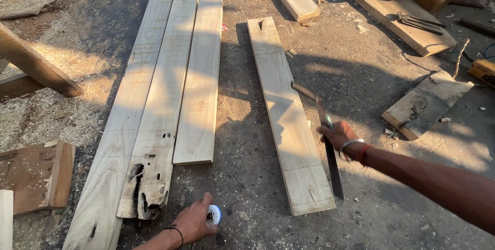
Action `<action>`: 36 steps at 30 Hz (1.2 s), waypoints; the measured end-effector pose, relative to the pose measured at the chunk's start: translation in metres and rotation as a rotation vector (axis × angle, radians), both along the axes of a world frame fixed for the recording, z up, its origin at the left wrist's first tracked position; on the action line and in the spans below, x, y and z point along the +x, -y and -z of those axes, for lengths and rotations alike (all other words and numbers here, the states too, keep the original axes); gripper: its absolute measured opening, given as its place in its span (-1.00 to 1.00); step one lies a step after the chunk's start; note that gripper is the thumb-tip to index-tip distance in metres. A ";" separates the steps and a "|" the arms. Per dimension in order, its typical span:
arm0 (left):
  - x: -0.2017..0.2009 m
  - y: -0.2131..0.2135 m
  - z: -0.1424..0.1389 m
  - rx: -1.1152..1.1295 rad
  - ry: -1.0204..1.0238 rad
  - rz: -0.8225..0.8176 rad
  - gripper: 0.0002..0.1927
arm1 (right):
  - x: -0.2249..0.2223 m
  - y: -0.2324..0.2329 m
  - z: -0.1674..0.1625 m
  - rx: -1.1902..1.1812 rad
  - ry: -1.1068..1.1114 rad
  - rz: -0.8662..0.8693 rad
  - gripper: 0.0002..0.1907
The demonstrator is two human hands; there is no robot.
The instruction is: The person measures a wooden plank with a tape measure and marks it with a pencil. They then use a try square to draw straight lines across the plank. The person handles the plank, tape measure, pencil, and try square throughout the task.
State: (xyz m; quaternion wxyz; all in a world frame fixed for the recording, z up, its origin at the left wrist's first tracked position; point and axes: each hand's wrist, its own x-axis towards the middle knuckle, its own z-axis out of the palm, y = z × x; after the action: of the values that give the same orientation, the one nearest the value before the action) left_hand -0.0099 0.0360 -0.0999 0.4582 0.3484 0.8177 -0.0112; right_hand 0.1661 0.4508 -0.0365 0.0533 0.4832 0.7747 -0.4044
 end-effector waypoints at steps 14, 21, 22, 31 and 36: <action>0.027 -0.080 -0.045 0.356 0.220 -0.245 -0.29 | 0.003 0.094 0.018 -0.494 -0.096 -0.464 -0.52; 0.066 -0.106 -0.039 0.614 0.328 -0.206 -0.29 | 0.007 0.109 0.033 -0.678 -0.016 -0.576 -0.61; 0.066 -0.105 -0.031 0.573 0.391 -0.237 -0.27 | 0.009 0.106 0.044 -0.732 -0.009 -0.504 -0.65; 0.006 -0.089 0.069 0.460 0.354 -0.236 -0.25 | 0.018 0.005 0.087 -0.713 0.044 -0.125 -0.67; -0.023 -0.057 0.078 0.352 0.169 -0.222 -0.39 | 0.005 -0.057 0.057 -0.347 -0.040 0.001 -0.64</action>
State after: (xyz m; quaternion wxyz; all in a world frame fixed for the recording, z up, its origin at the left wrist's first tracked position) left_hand -0.0328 0.0930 -0.1780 0.4556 0.3304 0.7991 0.2113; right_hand 0.1709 0.5073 -0.0934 0.1204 0.4588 0.6940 -0.5416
